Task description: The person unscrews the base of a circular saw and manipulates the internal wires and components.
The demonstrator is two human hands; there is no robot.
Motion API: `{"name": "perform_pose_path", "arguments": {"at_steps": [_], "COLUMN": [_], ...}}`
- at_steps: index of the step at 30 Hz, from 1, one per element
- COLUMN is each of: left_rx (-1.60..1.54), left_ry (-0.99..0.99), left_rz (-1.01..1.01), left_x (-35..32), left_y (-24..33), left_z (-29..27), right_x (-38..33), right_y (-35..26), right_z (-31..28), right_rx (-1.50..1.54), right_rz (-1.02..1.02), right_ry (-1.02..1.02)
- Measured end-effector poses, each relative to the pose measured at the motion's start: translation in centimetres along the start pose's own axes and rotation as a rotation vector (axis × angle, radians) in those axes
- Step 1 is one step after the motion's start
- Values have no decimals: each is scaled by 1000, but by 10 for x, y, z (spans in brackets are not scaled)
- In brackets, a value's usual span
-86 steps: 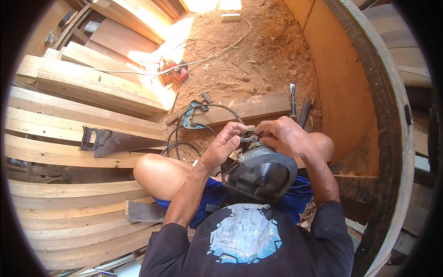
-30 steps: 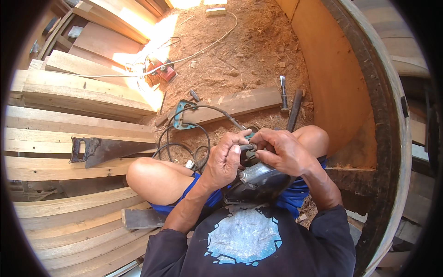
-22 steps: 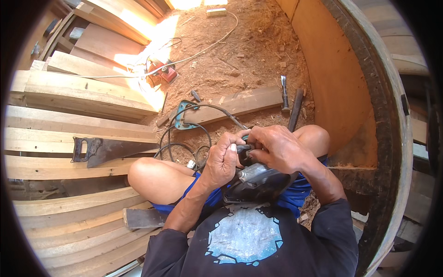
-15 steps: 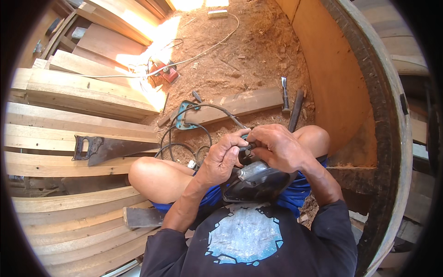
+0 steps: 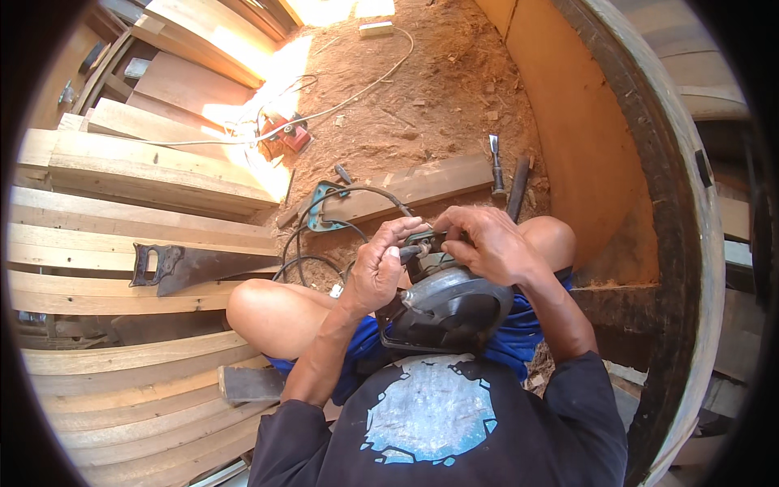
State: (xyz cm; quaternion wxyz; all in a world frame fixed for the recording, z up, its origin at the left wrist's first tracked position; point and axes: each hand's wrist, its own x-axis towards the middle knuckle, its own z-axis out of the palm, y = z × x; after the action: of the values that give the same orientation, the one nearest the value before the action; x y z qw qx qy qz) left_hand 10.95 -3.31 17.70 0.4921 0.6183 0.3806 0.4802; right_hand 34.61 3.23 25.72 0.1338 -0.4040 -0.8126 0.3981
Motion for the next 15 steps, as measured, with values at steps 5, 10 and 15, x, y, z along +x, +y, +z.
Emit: {"name": "perform_pose_path", "arguments": {"at_steps": [5,10,15], "left_rx": [200,358,545], "left_ry": [-210,-208,-277], "left_rz": [169,28,63], "left_x": [13,14,25], "left_y": [10,25,31], "left_z": [-20,-18,-38], "right_x": [17,38,44], "right_y": [28,31,30], "right_z": [10,16,30], "right_rx": [-91,12,-29], "right_rz": [-390,-71,-37], "right_ry": [144,-176,-130]}}
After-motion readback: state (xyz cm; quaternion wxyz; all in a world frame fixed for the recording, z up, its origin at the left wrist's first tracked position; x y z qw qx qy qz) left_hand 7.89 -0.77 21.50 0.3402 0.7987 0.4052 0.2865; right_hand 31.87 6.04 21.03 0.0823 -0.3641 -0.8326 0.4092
